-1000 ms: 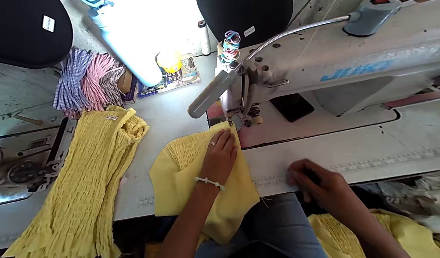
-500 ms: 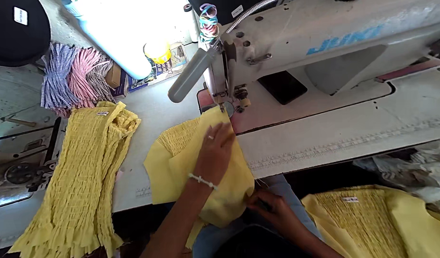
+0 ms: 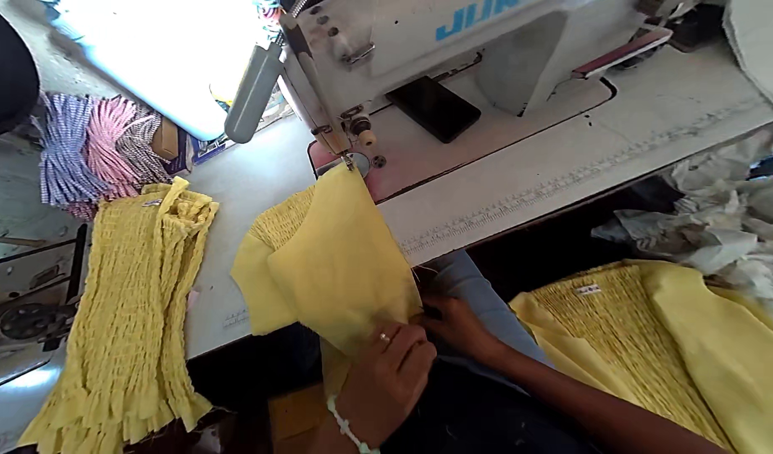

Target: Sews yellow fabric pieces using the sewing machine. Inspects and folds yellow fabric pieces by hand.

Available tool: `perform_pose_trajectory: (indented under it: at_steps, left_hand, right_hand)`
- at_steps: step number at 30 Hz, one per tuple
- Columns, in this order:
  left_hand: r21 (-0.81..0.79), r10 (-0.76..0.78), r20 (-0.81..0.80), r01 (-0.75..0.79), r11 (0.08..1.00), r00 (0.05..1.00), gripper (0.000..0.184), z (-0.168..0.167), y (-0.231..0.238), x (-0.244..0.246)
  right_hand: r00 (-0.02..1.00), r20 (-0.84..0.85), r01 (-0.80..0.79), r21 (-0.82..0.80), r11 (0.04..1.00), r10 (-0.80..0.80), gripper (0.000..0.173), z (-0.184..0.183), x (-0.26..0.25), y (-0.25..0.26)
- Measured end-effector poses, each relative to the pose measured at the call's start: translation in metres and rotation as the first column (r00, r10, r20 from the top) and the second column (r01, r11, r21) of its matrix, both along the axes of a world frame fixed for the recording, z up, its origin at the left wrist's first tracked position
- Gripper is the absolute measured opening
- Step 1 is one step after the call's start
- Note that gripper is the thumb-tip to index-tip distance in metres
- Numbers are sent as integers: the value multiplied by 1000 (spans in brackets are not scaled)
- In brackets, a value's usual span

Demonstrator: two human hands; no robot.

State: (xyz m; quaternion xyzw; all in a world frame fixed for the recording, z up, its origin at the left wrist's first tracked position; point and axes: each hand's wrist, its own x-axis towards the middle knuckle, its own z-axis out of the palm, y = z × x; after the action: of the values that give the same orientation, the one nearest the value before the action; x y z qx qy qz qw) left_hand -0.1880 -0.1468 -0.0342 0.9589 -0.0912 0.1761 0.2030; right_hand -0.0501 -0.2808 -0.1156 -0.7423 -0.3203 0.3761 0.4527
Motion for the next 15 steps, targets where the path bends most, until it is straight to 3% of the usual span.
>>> perform_pose_trajectory:
  at_steps: [2,5,7,12,15]
  left_hand:
    - [59,80,28,-82,995,996,17,-27,-18,-16]
    - [79,222,104,-231,970,969,27,-66,-33,-23]
    - [75,273,117,-283,956,955,20,-79,-36,-21]
    - [-21,244,195,-244,969,950,11,-79,-43,-23]
    - [-48,205,202,-199,979,958,32,-75,-45,-30]
  right_hand:
    - [998,-64,-12,-48,999,9,31,9,-8,-13]
    - [999,-19,34,-11,999,-34,27,18,-22,-29]
    - [998,26,59,-9,998,-59,26,23,-28,-36]
    - [994,70,88,-43,995,-85,29,29,-32,-46]
    - [997,-47,57,56,997,-54,24,41,-38,-52]
